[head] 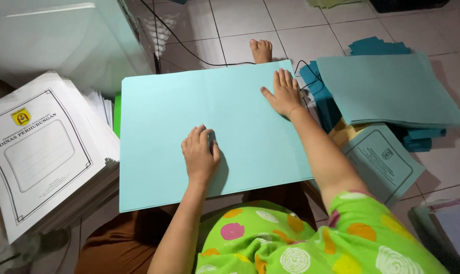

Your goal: The person folds a large outer sheet and inserts a pre-printed document inside to assemble document folders.

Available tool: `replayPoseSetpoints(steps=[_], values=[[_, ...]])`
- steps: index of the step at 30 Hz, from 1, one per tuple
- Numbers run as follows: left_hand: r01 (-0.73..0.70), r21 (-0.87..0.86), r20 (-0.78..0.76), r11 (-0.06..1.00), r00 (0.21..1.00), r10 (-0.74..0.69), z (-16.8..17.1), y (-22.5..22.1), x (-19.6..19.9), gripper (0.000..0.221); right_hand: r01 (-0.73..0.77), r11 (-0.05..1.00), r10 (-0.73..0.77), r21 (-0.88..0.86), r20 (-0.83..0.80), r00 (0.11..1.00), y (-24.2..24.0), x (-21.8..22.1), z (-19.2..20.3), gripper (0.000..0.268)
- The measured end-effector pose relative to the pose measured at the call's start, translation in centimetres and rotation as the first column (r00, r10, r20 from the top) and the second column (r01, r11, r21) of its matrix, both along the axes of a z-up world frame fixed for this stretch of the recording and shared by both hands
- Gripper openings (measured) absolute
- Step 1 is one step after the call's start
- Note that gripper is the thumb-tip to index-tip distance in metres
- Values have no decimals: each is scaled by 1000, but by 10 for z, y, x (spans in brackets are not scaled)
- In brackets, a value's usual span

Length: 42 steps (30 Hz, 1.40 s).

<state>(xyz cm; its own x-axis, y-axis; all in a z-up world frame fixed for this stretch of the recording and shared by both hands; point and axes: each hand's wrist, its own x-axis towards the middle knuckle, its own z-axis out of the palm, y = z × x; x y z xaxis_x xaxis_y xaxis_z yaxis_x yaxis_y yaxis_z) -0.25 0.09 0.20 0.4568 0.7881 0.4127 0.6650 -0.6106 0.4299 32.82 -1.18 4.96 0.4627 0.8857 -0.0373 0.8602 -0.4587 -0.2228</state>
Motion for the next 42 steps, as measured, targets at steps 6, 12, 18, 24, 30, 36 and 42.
replayPoseSetpoints(steps=[6,12,18,24,30,36,42], values=[[-4,-38,5,999,1000,4,13,-4,-2,32,37,999,-35,-28,54,998,51,41,-20,96],[2,-75,-21,997,1000,-3,16,-5,-2,32,-34,999,34,5,-34,999,-85,-40,-2,94],[-19,-36,-40,999,999,18,12,-7,2,34,130,988,-126,80,-47,991,-216,-130,-7,90],[-1,46,-34,999,999,2,-1,-2,4,33,-224,971,230,83,-73,970,-168,-214,-16,97],[35,51,62,998,997,-38,-17,10,3,28,-535,844,536,43,-45,843,-160,-222,-24,96],[153,-36,-145,988,977,-157,-24,25,3,31,152,984,-142,93,-103,985,-204,-120,-31,92],[100,-169,-379,980,912,-158,23,-7,-2,71,270,943,-265,194,-48,963,-183,-76,-10,80]])
